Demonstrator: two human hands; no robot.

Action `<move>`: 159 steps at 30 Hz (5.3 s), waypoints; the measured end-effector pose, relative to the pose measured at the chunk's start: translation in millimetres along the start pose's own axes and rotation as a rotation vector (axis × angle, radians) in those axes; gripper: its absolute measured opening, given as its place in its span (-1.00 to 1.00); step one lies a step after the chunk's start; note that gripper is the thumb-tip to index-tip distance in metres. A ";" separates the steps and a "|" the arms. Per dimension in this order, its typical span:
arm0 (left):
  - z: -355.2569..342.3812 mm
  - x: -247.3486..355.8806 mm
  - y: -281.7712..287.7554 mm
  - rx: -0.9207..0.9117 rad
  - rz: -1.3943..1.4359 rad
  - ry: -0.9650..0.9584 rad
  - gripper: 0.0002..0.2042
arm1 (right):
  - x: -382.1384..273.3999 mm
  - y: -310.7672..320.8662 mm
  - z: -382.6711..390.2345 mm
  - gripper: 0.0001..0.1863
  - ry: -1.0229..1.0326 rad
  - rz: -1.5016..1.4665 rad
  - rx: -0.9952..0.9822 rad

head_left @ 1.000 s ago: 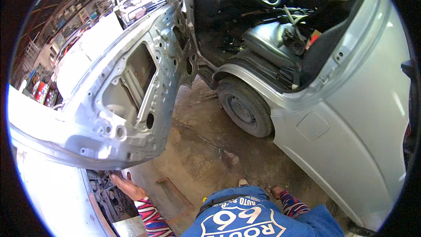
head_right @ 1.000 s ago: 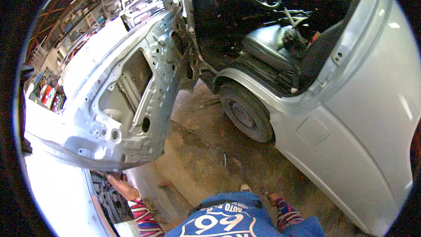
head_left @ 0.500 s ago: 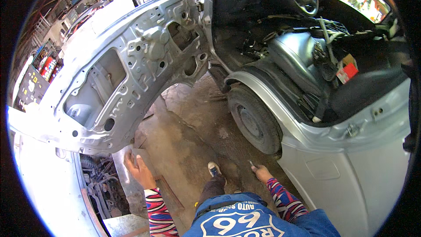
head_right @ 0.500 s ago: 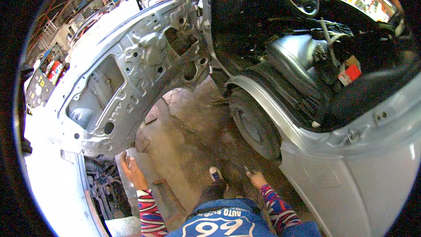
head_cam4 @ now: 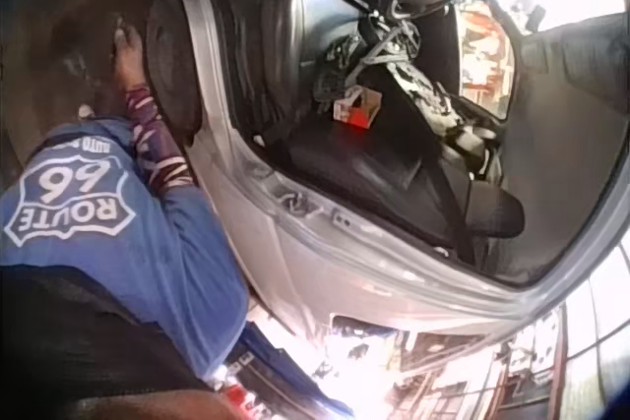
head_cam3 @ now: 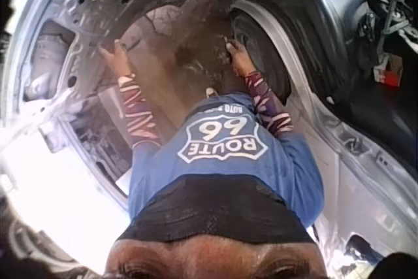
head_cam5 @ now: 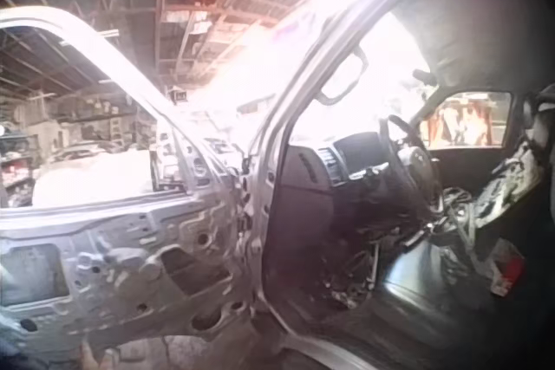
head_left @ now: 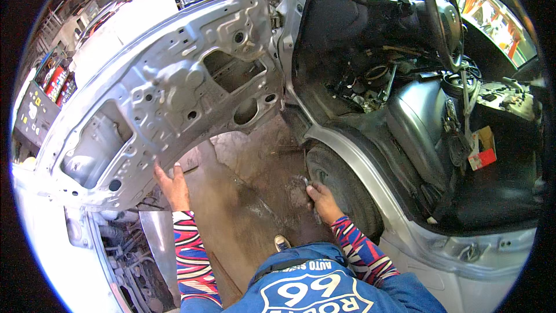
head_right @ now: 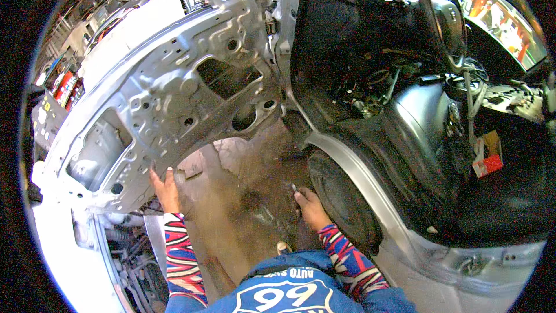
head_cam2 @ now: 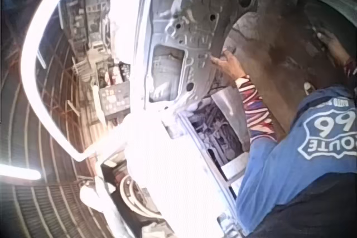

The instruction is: The person sits on the floor and uses a hammer and metal file to shape and smooth a white car fender. They then move to a white car and use a wrench to tighten bolts on the open driver-side door hinge.

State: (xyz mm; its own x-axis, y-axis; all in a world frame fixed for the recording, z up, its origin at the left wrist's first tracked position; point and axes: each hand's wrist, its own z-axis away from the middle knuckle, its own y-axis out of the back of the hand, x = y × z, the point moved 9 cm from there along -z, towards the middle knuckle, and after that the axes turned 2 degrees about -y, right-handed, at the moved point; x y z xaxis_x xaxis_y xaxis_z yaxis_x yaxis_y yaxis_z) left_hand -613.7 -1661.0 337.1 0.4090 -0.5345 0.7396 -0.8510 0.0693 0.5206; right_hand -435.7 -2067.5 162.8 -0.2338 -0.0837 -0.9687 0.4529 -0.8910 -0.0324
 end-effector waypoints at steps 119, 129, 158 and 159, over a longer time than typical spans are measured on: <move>-203.4 226.4 -128.6 0.582 -0.351 -0.560 -0.70 | -158.4 -50.1 -566.5 -0.81 -0.083 -0.209 -0.239; -275.9 248.7 -137.2 0.556 -0.115 -0.547 -0.63 | -152.9 -84.4 -543.5 -0.70 -0.339 -0.368 -0.610; -267.2 236.9 -171.0 0.685 -0.293 -0.767 -0.70 | -175.3 -79.5 -579.8 -0.74 -0.228 -0.111 -0.442; -267.1 237.3 -171.1 0.683 -0.301 -0.781 -0.69 | -173.4 -79.1 -577.4 -0.74 -0.252 -0.131 -0.455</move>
State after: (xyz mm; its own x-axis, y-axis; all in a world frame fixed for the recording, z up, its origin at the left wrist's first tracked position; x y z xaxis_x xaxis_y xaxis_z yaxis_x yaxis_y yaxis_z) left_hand -283.1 -1574.7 537.5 0.5144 -0.8574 0.0187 -0.8534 -0.5096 0.1092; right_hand 65.8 -1724.8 191.2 -0.4878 -0.1394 -0.8618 0.7202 -0.6221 -0.3070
